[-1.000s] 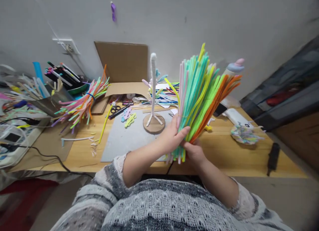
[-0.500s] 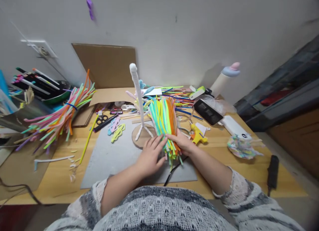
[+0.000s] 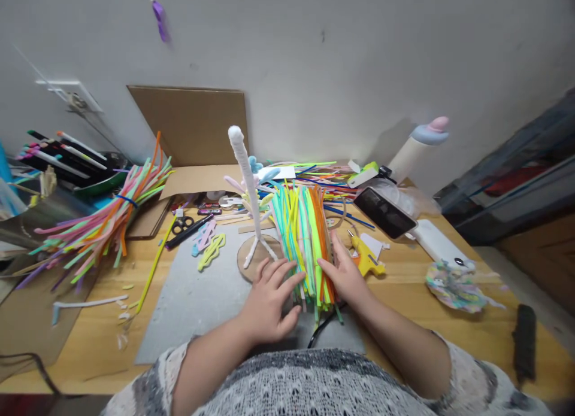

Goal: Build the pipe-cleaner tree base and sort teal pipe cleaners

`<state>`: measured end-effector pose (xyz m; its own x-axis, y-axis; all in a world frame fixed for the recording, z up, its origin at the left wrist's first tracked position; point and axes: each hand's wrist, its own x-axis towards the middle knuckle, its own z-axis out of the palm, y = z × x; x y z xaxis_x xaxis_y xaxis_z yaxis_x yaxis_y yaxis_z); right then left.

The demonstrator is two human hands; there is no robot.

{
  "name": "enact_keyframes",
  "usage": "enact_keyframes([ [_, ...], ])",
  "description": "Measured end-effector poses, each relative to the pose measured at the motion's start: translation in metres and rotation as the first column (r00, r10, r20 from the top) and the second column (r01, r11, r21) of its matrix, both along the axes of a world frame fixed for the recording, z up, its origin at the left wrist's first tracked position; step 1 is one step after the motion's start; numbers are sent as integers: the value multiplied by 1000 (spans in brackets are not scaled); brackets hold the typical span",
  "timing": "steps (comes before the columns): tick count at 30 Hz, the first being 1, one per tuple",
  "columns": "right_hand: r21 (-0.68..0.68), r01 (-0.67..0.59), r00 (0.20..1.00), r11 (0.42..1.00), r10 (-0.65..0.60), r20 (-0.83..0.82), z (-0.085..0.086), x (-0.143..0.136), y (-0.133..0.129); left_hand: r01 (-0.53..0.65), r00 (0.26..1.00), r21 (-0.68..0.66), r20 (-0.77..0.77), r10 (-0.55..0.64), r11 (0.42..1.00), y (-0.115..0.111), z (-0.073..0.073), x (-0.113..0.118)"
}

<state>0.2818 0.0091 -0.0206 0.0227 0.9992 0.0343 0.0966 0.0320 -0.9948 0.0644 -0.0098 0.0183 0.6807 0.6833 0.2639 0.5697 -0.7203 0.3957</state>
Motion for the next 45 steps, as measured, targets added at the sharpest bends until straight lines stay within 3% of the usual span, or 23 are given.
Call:
enact_keyframes([
  [3,-7,112,992,994,-112,57,2,-2,-1,-91,993,42,74,88,995,2,-5,0],
  [8,0,162,977,987,-161,136,16,5,-19,-328,936,-6,129,326,944,15,-11,-11],
  [10,26,195,961,980,-197,193,16,11,-31,-287,956,-37,50,288,957,23,-11,-20],
  [12,75,246,927,966,-257,273,13,15,-42,-165,985,-42,-56,163,985,31,-11,-29],
  [15,267,344,777,900,-432,457,6,18,-48,10,981,-12,-196,-12,1000,40,-11,-35],
  [18,504,358,560,786,-612,558,0,22,-41,44,962,31,-271,-34,999,45,-15,-34],
  [21,598,360,478,716,-692,540,-4,28,-31,10,956,71,-292,11,997,46,-19,-31],
  [28,633,386,487,671,-731,478,-7,35,-25,-20,952,115,-300,55,993,46,-19,-31],
  [39,518,353,591,779,-615,523,-24,40,-25,-61,925,186,-358,125,981,40,-18,-40],
  [45,587,312,563,747,-643,520,-20,42,-26,-146,912,189,-355,206,971,18,-21,-54],
])
